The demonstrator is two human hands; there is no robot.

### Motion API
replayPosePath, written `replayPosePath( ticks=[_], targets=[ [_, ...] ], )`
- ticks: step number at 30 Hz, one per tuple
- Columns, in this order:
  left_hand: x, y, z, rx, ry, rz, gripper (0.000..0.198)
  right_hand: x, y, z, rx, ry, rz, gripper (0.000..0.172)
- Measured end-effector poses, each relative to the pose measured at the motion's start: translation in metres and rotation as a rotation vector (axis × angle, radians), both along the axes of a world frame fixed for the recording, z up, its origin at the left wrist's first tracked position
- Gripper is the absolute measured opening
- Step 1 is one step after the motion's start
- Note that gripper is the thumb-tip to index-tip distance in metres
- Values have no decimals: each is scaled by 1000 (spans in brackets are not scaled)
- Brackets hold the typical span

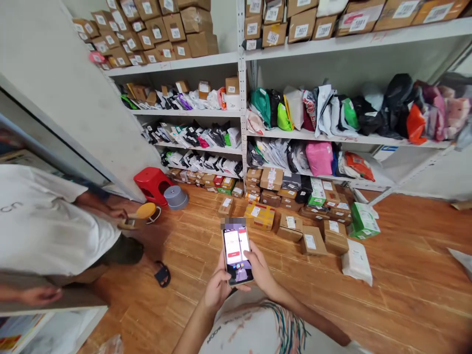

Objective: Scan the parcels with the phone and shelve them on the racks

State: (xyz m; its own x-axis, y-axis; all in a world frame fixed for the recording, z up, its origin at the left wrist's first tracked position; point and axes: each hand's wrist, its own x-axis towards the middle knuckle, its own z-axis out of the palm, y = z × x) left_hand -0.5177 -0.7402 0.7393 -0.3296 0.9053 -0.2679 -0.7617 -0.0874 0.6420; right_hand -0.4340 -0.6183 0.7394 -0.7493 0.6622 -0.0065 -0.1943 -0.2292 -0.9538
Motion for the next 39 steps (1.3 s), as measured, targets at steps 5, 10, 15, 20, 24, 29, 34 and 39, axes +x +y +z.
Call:
replayPosePath(
  ticks=[5, 10, 15, 20, 24, 29, 34, 39],
  targets=[
    [-29, 5, 2, -29, 39, -45, 99, -25, -1, -2, 24, -10, -47, 17],
    [-49, 8, -1, -44, 70, -91, 99, -45, 1, -4, 27, -41, -86, 23],
    [-63, 14, -3, -31, 5, -91, 99, -49, 1, -6, 114, -25, -91, 33],
    [-74, 19, -1, -34, -48, -60, 98, -43, 3, -18, 356, 54, -144, 56],
    [-79, 20, 0, -34, -28, -43, 97, -38, 9, -23, 513, 70, -107, 62],
    [-83, 22, 2, -7, -29, -45, 98, -40, 13, -23, 600, 49, -88, 60],
    [-85, 23, 3, -7, -25, -50, 96, -42, 15, -25, 641, 35, -96, 60],
    [-86, 26, 2, -11, -40, -42, 100, -41, 18, -27, 663, 23, -99, 61]
  ],
)
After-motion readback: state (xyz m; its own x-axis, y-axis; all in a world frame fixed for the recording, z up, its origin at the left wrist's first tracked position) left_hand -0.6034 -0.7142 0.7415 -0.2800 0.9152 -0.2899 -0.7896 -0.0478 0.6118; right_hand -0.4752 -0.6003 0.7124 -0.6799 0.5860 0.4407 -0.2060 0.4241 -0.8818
